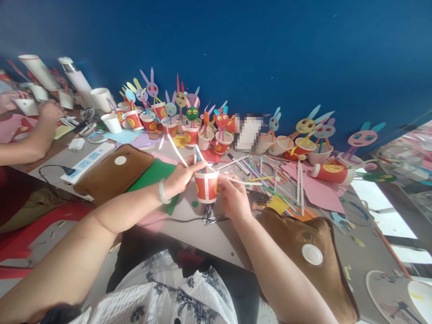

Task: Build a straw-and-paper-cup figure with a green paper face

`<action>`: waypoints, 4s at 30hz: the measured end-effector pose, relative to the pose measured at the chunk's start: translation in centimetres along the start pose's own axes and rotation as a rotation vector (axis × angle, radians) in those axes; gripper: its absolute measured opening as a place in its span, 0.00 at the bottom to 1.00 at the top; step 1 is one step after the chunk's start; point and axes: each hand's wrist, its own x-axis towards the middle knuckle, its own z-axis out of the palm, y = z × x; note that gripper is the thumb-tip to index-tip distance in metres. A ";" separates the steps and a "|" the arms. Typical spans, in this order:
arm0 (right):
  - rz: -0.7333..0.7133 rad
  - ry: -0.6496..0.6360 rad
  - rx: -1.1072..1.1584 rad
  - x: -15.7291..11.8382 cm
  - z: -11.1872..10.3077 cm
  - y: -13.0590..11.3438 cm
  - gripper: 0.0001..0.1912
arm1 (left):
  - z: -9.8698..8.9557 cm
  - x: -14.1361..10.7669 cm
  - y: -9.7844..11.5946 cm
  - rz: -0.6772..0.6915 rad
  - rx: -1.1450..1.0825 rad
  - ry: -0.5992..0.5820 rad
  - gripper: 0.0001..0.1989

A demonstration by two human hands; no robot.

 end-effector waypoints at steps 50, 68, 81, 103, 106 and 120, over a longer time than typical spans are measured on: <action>-0.209 0.051 -0.334 0.4 -1.1 0.6 0.17 | -0.8 -1.0 0.1 0.267 0.499 -0.130 0.14; -0.204 0.029 -0.307 1.2 -1.8 1.6 0.18 | -1.2 -0.7 -0.1 0.259 0.519 -0.170 0.14; -0.414 0.066 -0.761 0.4 -1.7 0.8 0.16 | -1.3 -0.6 -0.2 0.252 0.515 -0.233 0.12; -0.182 -0.288 -0.772 0.3 -1.8 -0.7 0.19 | -1.4 0.0 0.4 0.171 0.615 -0.326 0.15; -0.189 -0.292 -0.806 0.4 -2.0 -0.5 0.19 | -1.3 -0.1 0.1 0.166 0.612 -0.369 0.15; -0.276 -0.187 -0.849 0.5 -2.0 -0.5 0.19 | -1.7 0.5 0.0 0.172 0.548 -0.350 0.18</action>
